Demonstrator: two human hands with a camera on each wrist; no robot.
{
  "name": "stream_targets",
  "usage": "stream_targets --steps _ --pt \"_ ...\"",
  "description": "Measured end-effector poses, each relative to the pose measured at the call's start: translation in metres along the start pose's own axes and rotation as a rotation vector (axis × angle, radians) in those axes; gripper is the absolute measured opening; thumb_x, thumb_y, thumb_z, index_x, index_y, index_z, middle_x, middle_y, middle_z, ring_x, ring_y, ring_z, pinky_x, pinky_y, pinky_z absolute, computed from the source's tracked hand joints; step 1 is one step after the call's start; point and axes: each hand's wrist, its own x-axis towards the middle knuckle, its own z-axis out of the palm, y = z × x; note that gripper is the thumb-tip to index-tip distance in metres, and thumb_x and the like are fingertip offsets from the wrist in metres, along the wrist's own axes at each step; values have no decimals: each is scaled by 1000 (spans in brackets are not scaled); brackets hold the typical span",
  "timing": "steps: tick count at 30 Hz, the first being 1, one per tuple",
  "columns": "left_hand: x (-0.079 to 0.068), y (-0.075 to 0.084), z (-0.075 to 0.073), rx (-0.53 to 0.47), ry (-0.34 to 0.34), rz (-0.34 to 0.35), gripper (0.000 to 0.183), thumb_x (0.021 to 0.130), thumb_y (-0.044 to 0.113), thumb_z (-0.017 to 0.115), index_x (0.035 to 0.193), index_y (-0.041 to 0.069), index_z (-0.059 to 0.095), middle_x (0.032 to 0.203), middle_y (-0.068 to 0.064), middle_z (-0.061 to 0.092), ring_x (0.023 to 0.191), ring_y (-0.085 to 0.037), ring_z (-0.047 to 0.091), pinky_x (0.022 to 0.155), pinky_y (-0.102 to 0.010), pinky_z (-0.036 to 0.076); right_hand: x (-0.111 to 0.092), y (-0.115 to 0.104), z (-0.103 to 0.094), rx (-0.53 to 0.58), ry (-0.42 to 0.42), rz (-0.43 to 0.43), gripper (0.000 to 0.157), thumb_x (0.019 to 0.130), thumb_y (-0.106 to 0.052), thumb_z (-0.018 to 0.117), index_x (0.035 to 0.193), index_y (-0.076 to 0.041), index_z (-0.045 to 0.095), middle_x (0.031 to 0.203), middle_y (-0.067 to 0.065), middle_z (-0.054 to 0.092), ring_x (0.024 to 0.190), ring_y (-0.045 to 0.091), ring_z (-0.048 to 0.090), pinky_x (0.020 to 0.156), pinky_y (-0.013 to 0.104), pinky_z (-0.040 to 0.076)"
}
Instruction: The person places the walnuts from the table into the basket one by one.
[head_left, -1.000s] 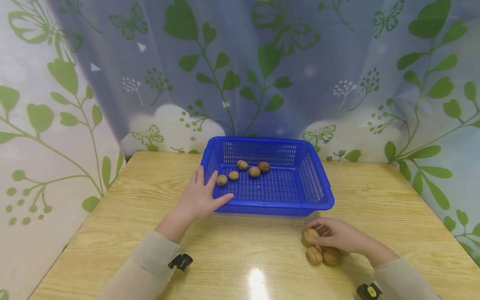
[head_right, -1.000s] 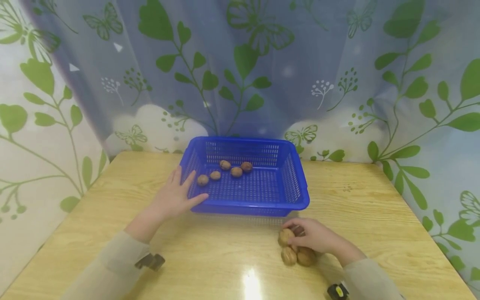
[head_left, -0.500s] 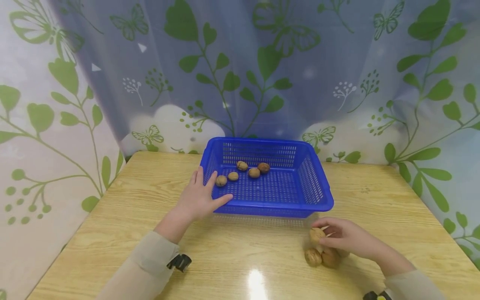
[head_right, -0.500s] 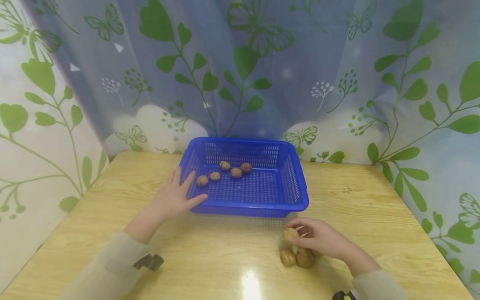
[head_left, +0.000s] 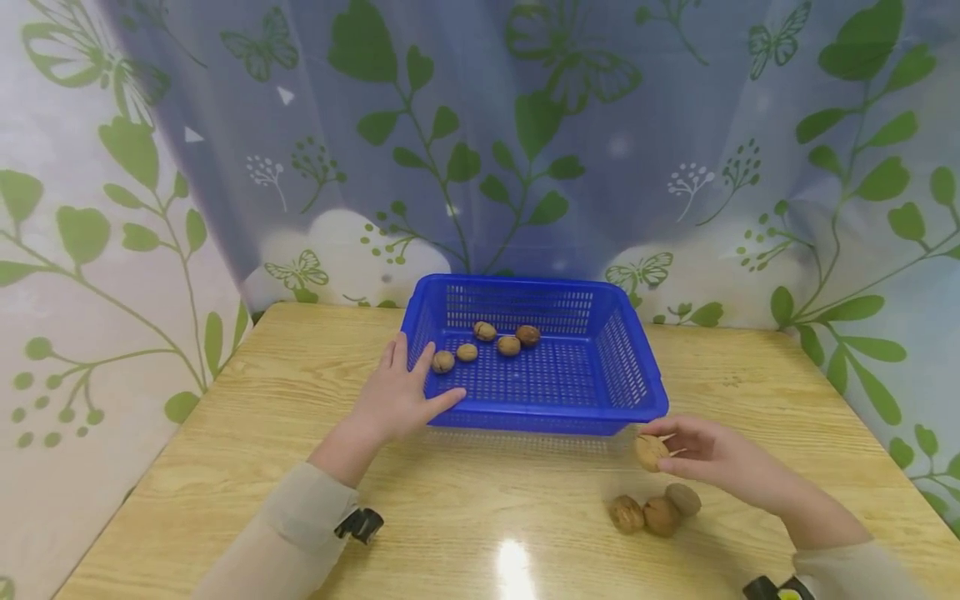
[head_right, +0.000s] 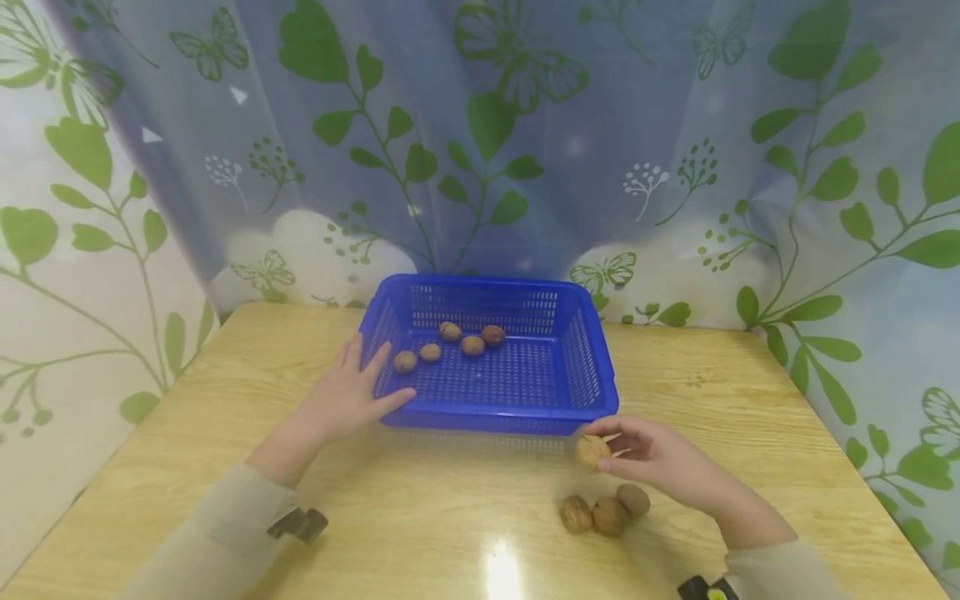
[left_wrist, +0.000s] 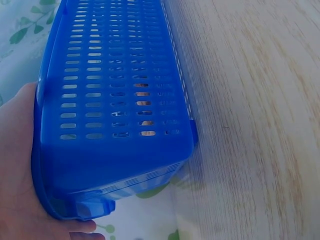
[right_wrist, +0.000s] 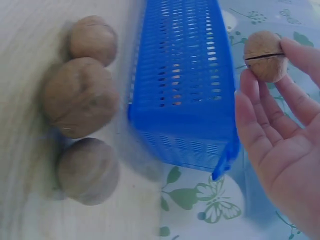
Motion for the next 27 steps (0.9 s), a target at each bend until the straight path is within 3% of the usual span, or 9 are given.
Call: stream_targets --steps 5,18,27 --pt "0 1 -1 -6 -1 -5 93 84 73 36 149 7 20 149 -31 -1 137 -46 3 105 -56 21 3 -9 -8 -18 60 77 37 94 -11 57 128 2 50 124 9 52 100 6 55 79 27 49" --pt "1 0 1 6 3 3 95 83 75 34 149 8 19 149 -32 0 137 -46 4 105 -56 21 16 -11 -12 -10 89 102 40 94 -14 56 129 4 48 127 17 50 101 8 56 81 26 49" --pt "2 -1 2 6 8 7 95 83 75 34 149 8 20 149 -33 2 136 -47 5 105 -56 22 40 -16 -16 -54 64 120 40 93 -21 59 128 -3 51 131 17 50 115 34 50 88 38 46"
